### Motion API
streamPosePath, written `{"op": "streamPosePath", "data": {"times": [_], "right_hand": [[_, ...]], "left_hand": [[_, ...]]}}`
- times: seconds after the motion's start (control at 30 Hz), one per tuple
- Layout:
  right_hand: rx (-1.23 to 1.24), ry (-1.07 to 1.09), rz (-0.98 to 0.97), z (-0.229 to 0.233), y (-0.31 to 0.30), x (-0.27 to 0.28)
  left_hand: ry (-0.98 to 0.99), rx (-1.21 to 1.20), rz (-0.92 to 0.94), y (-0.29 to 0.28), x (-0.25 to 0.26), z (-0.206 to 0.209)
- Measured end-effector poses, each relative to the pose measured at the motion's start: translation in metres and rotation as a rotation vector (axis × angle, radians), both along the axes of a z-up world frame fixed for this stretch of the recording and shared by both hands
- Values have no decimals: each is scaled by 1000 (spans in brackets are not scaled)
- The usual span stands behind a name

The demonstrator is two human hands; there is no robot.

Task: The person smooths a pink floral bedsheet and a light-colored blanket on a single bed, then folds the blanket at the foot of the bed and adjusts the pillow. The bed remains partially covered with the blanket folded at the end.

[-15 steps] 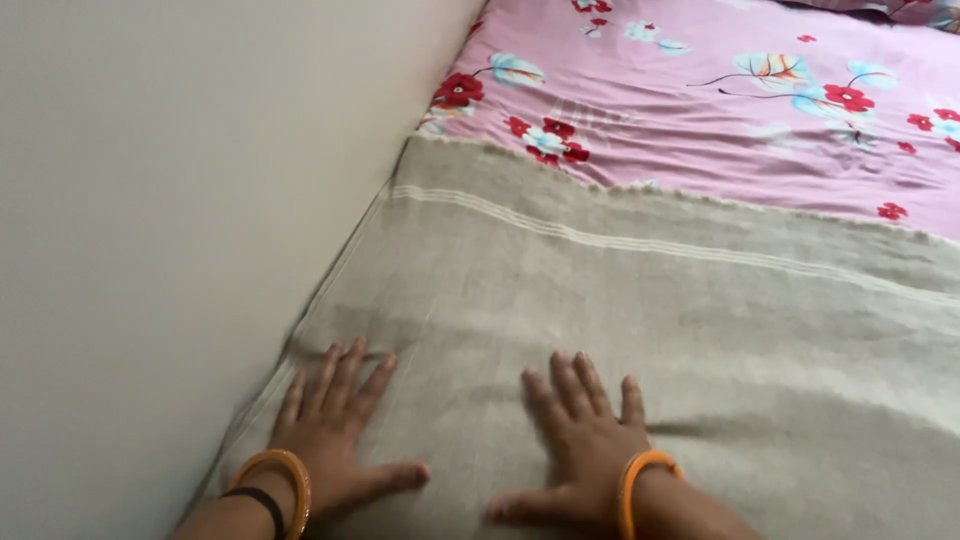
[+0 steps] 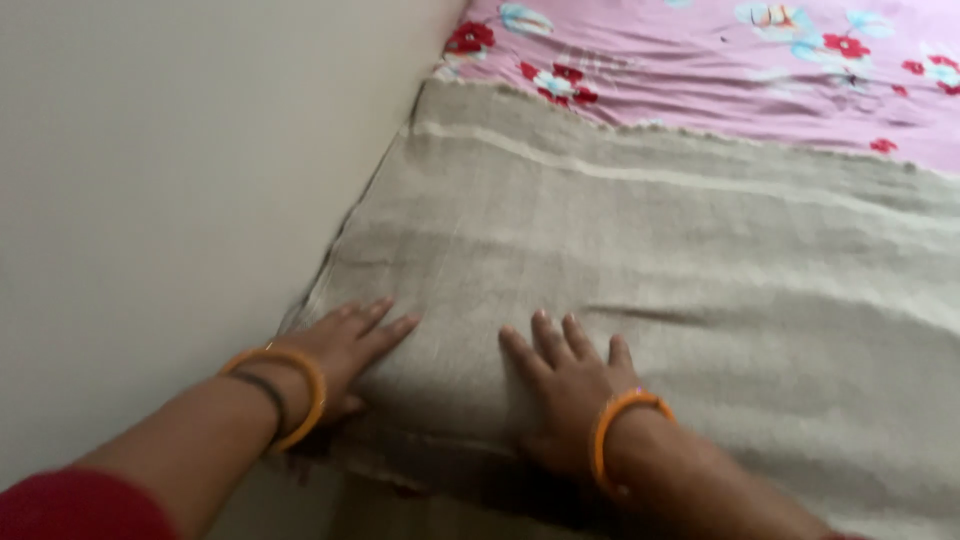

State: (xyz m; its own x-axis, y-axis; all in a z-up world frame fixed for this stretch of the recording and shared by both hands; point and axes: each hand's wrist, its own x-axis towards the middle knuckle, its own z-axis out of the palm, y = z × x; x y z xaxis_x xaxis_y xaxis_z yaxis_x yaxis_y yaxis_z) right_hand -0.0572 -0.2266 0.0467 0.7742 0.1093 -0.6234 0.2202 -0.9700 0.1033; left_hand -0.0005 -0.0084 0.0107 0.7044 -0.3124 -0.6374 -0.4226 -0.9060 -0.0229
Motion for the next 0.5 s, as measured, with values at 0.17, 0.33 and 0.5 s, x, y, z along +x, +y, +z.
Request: {"op": "streamPosePath", "data": {"times": [0.17, 0.33, 0.5], "right_hand": [[-46, -26, -148, 4, 20, -1], [-69, -33, -175, -3, 30, 0], [-41, -109, -60, -25, 37, 2]], "left_hand": [[-6, 87, 293, -10, -9, 7], [-11, 56, 466, -7, -3, -2], [-3, -30, 452, 5, 4, -20]]}}
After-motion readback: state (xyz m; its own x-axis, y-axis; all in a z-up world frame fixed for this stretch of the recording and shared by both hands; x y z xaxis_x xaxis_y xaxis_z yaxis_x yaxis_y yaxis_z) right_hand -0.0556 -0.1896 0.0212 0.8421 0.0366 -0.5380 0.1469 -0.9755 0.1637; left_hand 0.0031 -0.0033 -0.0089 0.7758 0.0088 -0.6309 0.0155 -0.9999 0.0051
